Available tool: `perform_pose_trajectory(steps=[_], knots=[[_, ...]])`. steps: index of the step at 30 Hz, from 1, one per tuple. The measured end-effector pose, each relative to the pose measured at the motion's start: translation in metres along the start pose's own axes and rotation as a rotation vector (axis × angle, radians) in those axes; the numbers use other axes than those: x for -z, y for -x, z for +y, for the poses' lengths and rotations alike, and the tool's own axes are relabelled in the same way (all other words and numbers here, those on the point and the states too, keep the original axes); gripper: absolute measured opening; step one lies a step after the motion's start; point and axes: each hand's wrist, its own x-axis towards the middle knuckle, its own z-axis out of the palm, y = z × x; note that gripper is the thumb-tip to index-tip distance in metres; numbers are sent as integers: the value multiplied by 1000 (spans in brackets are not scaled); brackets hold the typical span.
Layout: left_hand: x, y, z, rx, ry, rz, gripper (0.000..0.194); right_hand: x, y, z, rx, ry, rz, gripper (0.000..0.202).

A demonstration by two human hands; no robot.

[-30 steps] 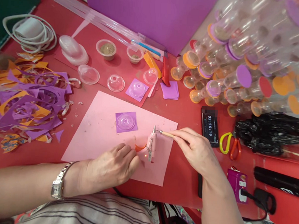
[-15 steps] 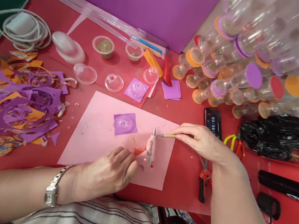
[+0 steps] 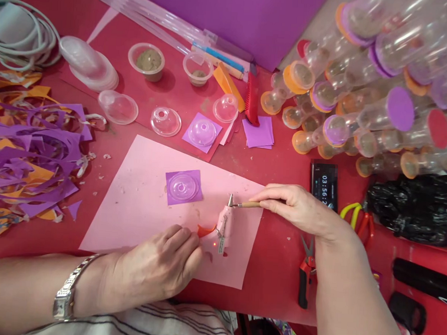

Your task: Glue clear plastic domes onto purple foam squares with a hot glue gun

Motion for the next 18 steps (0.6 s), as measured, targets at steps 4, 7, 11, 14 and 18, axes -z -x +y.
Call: perform_pose_trajectory(steps=[4,7,11,14,18], knots=[[2,-1,0,1,11,-25,16,-12,10,-7,34,76,125,36],[2,-1,0,-6,1,-29,16,-20,13,-17,78,132,202,30],[1,-1,0,-6,-10,-25,17,-24,11,-27,120,214,234,29],[0,0,0,-4,-10,-23,16,-20,13,-27,120,230,210,30],[-1,0,0,-9,-15,1,14,-12,17,-22,88,266,183,30]])
